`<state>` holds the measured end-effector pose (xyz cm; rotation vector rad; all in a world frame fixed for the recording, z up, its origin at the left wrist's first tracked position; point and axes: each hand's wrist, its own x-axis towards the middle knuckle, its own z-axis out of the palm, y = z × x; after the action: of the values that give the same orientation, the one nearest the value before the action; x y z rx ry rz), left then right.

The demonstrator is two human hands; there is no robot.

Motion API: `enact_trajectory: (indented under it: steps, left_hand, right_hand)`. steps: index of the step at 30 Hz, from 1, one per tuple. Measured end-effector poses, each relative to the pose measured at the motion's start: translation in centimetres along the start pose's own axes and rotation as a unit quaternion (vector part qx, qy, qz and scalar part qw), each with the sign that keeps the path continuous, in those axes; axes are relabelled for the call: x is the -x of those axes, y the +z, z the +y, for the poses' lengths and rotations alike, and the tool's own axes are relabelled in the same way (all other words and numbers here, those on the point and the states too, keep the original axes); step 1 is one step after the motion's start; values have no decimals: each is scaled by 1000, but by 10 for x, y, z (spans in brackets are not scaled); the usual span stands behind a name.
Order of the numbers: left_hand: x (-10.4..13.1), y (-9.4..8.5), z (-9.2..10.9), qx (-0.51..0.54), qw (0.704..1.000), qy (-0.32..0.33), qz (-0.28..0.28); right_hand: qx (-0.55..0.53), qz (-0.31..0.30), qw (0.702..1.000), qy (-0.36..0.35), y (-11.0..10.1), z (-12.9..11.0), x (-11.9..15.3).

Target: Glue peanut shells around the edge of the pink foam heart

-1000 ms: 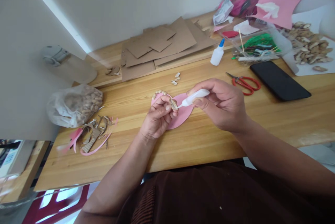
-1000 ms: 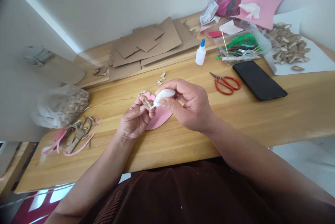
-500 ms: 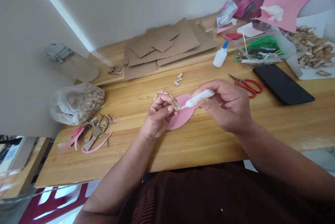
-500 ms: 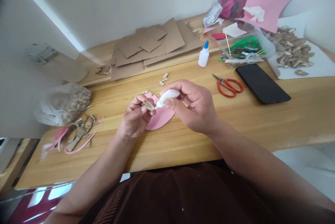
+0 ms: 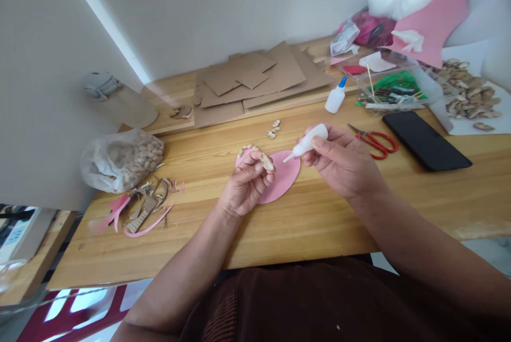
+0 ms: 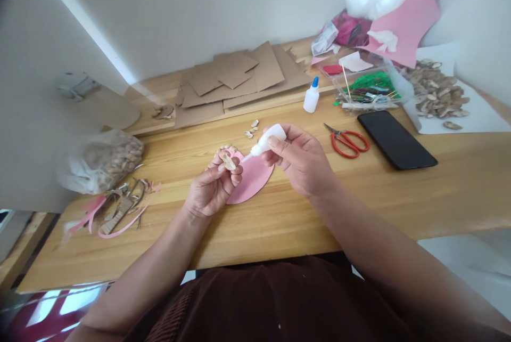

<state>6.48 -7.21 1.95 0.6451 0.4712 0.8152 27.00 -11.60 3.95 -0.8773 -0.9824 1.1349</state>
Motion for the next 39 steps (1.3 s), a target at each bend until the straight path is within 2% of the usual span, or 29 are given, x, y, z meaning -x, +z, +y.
enact_trajectory:
  steps: [7,11,20,26,31,39]
  left_hand:
    - [0,0,1,16,1000,7,-2]
    - [1,1,1,25,999,15,-12]
    - [2,-1,2,57,998,11,-11]
    - [2,0,1,56,998,19,-20]
    - [1,1,1,64,997,28,-28]
    - [1,2,3,68,997,28,-38]
  right_hand:
    - [-130,28,987,96,-4,6,-7]
    - [-161,42,978,124,-3,11,-9]
    - [-188,110,969,115,-18,15,-20]
    - [-196,113,965,131,-19,17,-24]
    - [-163,103,972,135,-20,20,-23]
    - [-115,107,982,104,-23,20,-25]
